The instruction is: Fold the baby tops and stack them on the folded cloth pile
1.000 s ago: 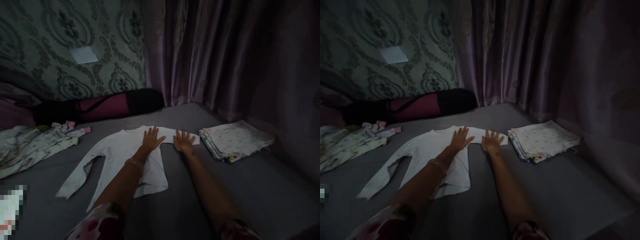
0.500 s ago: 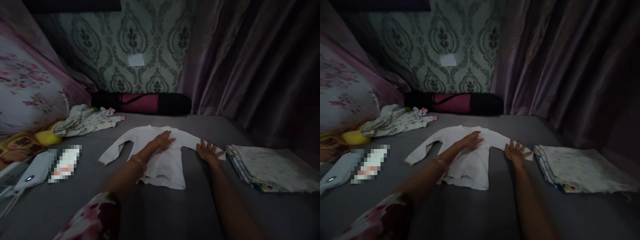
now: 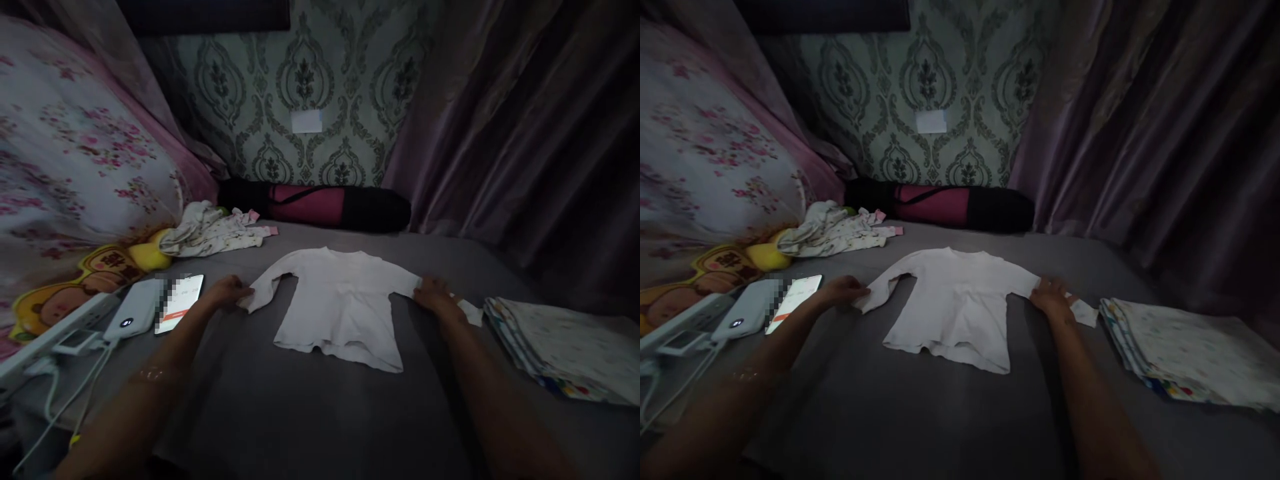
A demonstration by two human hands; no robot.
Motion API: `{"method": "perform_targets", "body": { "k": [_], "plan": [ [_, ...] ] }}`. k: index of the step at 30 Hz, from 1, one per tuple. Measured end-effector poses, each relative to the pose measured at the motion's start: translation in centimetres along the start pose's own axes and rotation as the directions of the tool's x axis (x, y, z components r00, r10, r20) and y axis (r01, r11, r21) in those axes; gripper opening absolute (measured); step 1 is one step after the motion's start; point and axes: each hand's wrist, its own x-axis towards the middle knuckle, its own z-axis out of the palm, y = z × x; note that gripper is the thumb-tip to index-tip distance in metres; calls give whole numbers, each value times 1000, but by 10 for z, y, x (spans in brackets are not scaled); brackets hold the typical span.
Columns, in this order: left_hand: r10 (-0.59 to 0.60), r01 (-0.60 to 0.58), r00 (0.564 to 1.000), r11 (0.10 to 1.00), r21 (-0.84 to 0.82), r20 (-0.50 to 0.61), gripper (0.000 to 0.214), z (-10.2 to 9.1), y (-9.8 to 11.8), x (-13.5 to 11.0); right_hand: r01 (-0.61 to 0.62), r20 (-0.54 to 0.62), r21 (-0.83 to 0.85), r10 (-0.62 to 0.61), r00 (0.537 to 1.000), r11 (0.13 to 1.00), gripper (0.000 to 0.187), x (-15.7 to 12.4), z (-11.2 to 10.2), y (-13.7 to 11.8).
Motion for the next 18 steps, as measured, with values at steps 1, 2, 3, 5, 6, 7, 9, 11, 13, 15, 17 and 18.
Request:
{"method": "perform_targets", "body": {
  "k": [1,2,3,5,6,7,9,11,13,15,17,18],
  "plan": [
    [-3,3,1000,999,-32,18,43,1,1,-4,46,-22,-12,-46,999,999,63,-1,-1,-9],
    [-11,13,999,998,-55,40,43,2,4,-7,89,-34,-20,-89,995,996,63,-3,-2,-20],
    [-21,25,998,997,-72,60,43,3,7,-10,127,-40,-22,-128,991,992,63,-5,-2,-31],
    [-38,47,995,993,-104,88,40,3,13,-13,194,-53,-23,-195,979,981,62,-9,0,-56],
    [-42,55,994,989,-134,97,38,3,14,-14,232,-59,-24,-233,971,972,61,-11,1,-68],
    [-33,51,994,981,-186,101,37,3,15,-14,277,-64,-23,-278,959,961,61,-13,3,-81],
    [5,30,995,943,-331,104,37,0,13,-11,368,-62,-19,-368,928,930,60,-17,8,-105],
    [43,6,995,881,-473,93,37,-7,8,-6,445,-53,-8,-445,894,895,59,-20,11,-129],
    [48,-8,997,823,-568,55,36,-18,3,-1,509,-52,12,-507,860,861,57,-22,15,-153],
    [36,-37,999,777,-628,-14,35,-31,-1,4,567,-52,41,-565,823,823,54,-24,18,-176],
    [-7,-57,996,745,-664,-94,34,-43,-4,8,612,-54,64,-610,791,788,52,-25,22,-199],
    [-30,-65,991,736,-673,-128,33,-47,-6,10,628,-56,69,-626,778,775,51,-26,24,-210]
  ]
}}
